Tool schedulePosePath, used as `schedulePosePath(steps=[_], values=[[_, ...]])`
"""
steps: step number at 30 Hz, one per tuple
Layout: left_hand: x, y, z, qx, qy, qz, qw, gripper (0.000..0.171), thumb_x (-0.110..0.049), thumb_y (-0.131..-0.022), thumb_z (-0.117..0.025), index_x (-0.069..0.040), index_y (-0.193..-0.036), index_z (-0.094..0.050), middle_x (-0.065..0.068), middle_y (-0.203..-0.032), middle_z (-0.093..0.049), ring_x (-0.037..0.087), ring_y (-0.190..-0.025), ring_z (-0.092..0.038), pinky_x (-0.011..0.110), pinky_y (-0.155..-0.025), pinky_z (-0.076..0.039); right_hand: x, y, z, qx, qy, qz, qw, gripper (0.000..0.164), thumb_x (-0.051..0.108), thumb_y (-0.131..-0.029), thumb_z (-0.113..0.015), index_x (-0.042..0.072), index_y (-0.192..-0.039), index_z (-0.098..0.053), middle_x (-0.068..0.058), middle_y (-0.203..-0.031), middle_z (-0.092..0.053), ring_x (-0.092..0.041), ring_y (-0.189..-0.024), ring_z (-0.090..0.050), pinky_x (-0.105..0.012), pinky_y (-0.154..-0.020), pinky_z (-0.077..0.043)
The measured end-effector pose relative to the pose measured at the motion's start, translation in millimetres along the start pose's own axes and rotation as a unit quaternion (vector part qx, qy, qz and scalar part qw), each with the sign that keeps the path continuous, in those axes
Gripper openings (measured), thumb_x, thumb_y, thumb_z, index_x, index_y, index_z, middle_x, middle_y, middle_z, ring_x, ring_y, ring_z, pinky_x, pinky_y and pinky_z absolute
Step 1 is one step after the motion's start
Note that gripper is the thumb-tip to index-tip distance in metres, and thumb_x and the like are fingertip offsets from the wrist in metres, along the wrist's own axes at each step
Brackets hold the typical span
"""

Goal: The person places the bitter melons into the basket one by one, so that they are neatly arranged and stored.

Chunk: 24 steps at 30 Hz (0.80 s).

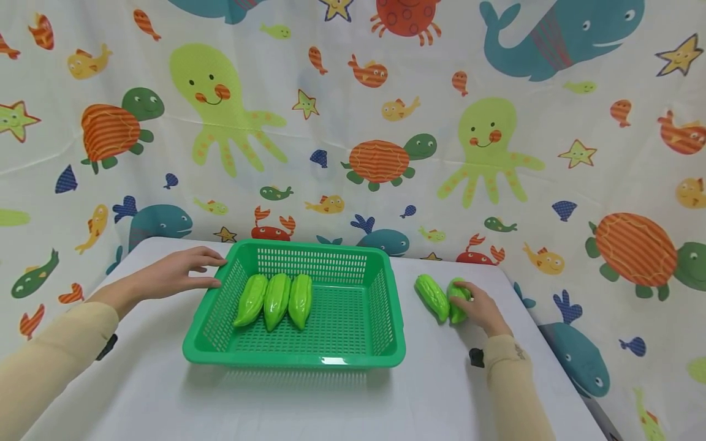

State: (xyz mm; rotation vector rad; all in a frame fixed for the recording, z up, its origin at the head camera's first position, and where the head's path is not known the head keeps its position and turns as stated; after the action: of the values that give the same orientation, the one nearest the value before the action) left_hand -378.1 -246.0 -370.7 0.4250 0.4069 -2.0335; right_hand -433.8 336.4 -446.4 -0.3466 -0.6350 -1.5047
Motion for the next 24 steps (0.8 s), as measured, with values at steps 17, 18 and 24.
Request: schedulePosePath(steps=[17, 18, 24], values=[[-1.7, -1.0, 1.1, 0.001, -0.001, 0.003, 1.0, 0.062, -0.042, -0.09, -0.069, 0.003, -0.13, -0.059, 0.021, -0.129, -0.055, 0.04, -0.114, -0.056, 0.054, -0.091, -0.051, 30, 1, 23, -0.032, -0.015, 0.038, 0.999, 0.067, 0.045, -0.095, -0.062, 0.011, -0.147, -0.038, -0.027, -0.146, -0.036, -0.048, -0.127, -0.039, -0.061, -0.096, -0.045], [-1.9, -1.0, 1.1, 0.001, 0.0, 0.003, 1.0, 0.062, -0.042, -0.09, -0.069, 0.003, -0.13, -0.059, 0.021, -0.129, -0.055, 0.039, -0.114, -0.056, 0.054, -0.091, -0.051, 33, 1, 24, -0.033, -0.016, 0.042, 0.998, 0.067, 0.045, -0.095, -0.062, 0.011, -0.148, -0.038, -0.026, -0.146, -0.037, -0.048, -0.127, -0.039, -0.062, -0.096, -0.044], [-1.9, -1.3, 1.2, 0.003, 0.002, 0.003, 1.0, 0.061, -0.042, -0.09, -0.069, 0.003, -0.13, -0.059, 0.021, -0.129, -0.055, 0.04, -0.115, -0.055, 0.056, -0.091, -0.051, 53, 3, 26, -0.038, -0.022, 0.061, 0.997, 0.067, 0.043, -0.094, -0.063, 0.012, -0.148, -0.037, -0.026, -0.147, -0.037, -0.05, -0.127, -0.043, -0.064, -0.098, -0.042]])
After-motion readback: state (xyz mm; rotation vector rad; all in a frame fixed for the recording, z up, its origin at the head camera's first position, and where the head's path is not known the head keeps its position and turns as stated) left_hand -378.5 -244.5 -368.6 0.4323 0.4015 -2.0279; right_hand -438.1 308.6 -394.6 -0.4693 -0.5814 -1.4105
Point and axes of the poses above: each hand's wrist, its own y-axis away from the middle knuckle, its own z-axis out of the back of the hand, x = y × z, the point moved 9 cm from there along -y, towards the middle knuckle
